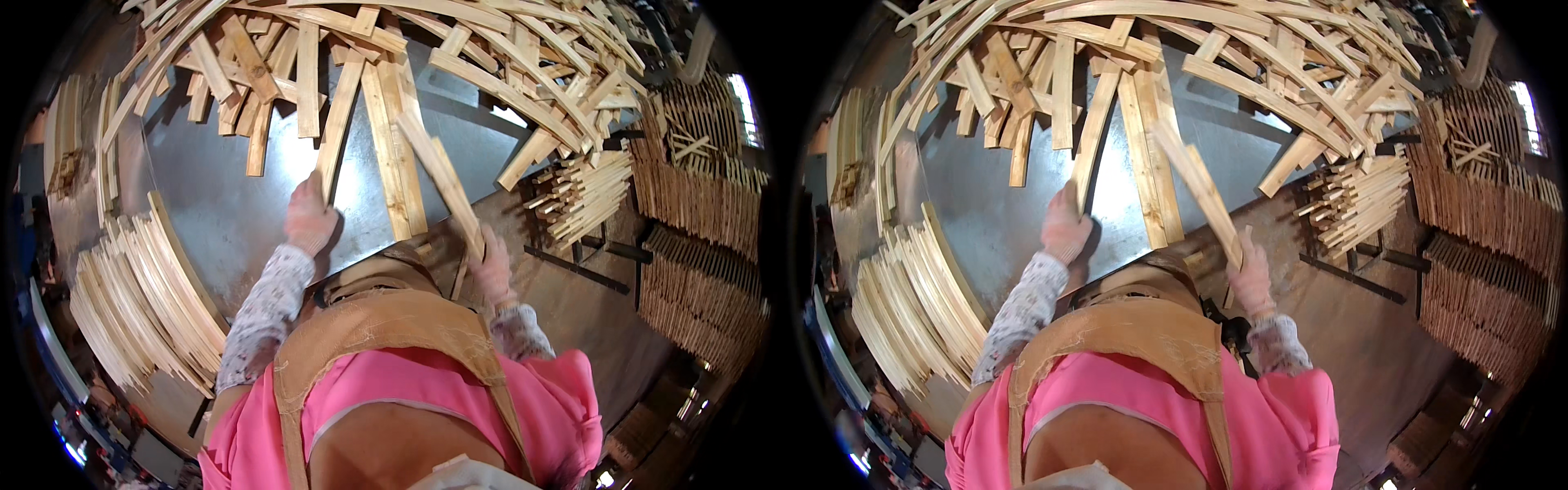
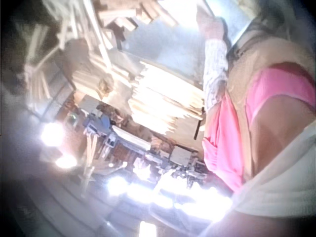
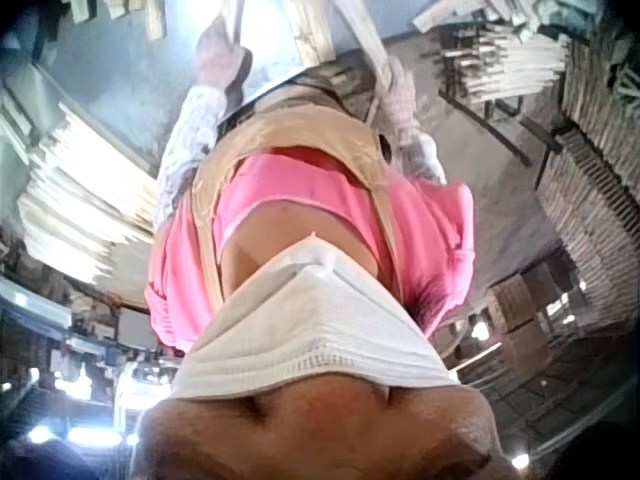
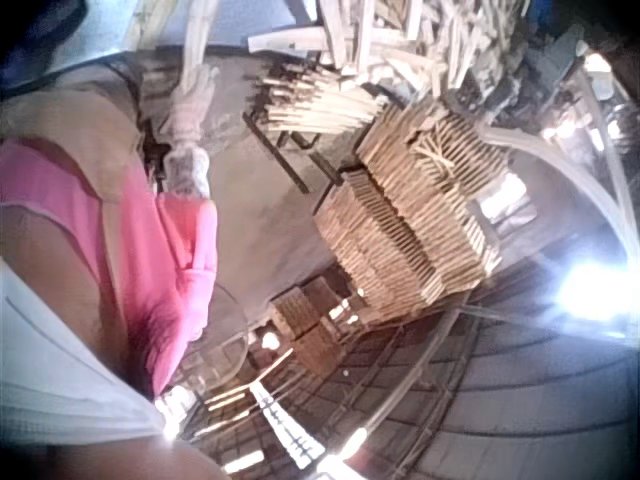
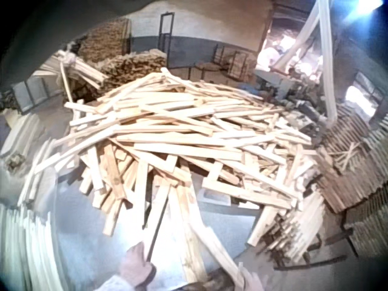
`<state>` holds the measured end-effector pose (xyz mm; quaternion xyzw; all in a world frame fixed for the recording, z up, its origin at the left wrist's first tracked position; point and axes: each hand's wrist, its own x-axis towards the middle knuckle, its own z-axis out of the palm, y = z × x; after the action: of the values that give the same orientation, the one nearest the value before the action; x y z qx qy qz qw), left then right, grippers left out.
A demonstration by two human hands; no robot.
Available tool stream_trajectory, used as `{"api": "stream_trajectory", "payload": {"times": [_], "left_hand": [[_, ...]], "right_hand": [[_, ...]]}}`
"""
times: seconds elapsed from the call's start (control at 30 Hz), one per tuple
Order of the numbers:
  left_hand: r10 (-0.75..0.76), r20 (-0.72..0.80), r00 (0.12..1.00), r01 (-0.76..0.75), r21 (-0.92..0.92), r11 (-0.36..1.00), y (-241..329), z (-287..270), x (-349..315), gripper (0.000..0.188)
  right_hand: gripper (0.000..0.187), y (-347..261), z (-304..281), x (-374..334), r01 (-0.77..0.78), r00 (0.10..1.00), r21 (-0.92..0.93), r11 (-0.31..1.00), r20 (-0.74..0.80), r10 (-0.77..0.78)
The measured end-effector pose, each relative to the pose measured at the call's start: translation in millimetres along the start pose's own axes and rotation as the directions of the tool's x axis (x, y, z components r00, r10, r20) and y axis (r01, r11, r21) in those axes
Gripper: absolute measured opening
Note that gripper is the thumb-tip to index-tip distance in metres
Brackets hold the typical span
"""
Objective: The person sorts and organizes a large pile of thin wooden strips on a metal table. They repeatedly pick up individual strips or small handfuls from a disorganized pile, inspect them, and place them into a neat, aligned stack.
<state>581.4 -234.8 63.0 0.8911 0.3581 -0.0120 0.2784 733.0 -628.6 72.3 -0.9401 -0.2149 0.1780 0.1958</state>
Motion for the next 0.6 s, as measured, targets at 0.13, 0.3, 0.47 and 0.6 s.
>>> {"api": "stream_trajectory", "payload": {"times": [0.13,0.3,0.47,0.6], "left_hand": [[0.053,0.11,0.993,-0.044,-0.086,0.995,-70,-64,-104,0.072],[0.021,0.001,1.0,-0.02,-0.265,0.964,-155,-76,-242,0.074],[-0.351,-0.064,0.934,0.135,-0.847,0.514,-116,-36,-184,0.071],[-0.456,-0.012,0.89,0.28,-0.776,0.566,-103,-55,-143,0.084]], "right_hand": [[0.071,-11,-1,-25,0.085,0.992,0.1,0.991,0.084,-0.094],[0.076,-143,-8,52,0.081,0.891,0.577,0.813,0.324,-0.319],[0.067,-340,81,86,-0.097,0.751,0.834,0.543,0.419,-0.51],[0.061,-405,188,49,-0.07,0.752,0.746,0.662,0.475,-0.457]]}}
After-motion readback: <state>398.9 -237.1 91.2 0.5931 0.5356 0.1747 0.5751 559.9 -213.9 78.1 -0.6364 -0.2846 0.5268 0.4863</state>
